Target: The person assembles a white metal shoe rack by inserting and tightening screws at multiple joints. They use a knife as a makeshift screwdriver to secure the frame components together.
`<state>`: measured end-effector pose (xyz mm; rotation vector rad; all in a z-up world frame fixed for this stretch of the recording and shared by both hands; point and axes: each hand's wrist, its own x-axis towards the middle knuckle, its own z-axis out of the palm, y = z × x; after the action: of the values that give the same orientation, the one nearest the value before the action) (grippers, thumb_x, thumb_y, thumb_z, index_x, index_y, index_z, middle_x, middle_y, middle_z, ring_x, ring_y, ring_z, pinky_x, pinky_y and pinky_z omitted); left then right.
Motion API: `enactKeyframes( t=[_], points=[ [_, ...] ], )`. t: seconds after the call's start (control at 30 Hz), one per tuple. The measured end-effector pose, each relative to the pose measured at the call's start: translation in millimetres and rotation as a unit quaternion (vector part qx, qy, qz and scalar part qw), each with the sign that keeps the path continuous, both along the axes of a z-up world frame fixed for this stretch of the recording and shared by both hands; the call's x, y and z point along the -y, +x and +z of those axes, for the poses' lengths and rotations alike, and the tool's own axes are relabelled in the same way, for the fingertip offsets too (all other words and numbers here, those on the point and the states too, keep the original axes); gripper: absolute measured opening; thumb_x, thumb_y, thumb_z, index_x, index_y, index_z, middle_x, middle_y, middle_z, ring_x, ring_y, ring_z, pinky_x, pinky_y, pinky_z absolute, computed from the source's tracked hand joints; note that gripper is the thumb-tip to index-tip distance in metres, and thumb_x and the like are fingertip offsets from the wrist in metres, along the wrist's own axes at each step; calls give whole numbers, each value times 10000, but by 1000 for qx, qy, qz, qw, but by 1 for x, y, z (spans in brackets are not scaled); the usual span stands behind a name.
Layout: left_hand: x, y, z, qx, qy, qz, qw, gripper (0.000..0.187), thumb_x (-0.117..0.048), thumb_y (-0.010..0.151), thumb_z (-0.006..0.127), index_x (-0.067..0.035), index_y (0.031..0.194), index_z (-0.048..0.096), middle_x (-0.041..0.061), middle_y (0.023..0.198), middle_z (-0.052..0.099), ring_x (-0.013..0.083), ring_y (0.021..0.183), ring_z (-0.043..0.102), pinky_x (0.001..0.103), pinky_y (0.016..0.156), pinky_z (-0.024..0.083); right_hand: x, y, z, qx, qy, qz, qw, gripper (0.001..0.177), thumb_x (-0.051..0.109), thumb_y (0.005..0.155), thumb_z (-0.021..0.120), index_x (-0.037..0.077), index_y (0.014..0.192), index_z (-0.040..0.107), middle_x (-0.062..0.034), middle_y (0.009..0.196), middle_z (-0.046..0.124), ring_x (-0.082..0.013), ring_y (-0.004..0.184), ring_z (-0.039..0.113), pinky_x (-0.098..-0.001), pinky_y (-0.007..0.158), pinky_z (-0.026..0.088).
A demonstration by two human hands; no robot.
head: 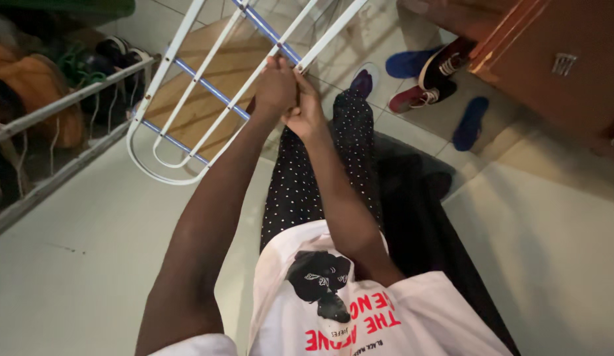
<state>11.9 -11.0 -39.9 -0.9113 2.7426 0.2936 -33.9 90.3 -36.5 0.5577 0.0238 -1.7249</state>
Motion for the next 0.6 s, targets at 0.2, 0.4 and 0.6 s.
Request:
enactKeyframes(
  t=[0.2,0.4,0.6],
  points=[
    [-5,-9,65,187,9,-68,980,346,-279,970,573,19,1130,649,201,992,728,303,882,720,422,658,572,8,14,-15,58,238,87,966,330,396,1016,514,158,1190,663,-34,1103,747,-203,989,720,-390,866,586],
    [30,-4,89,191,-18,-336,922,216,-231,961,603,-73,1093,665,82,938,700,260,848,693,421,691,512,0,34,-72,108,80,14,991,295,377,1153,510,139,1251,654,-57,1223,698,-224,1132,655,-419,1016,535],
    [-5,-2,50,269,50,-143,951,290,-276,977,570,-19,1065,673,232,1145,641,403,1117,615,502,833,538,5,23,34,48,61,-67,995,446,327,1103,415,91,1457,550,-87,1482,576,-286,1363,541,-449,1167,455]
  ],
)
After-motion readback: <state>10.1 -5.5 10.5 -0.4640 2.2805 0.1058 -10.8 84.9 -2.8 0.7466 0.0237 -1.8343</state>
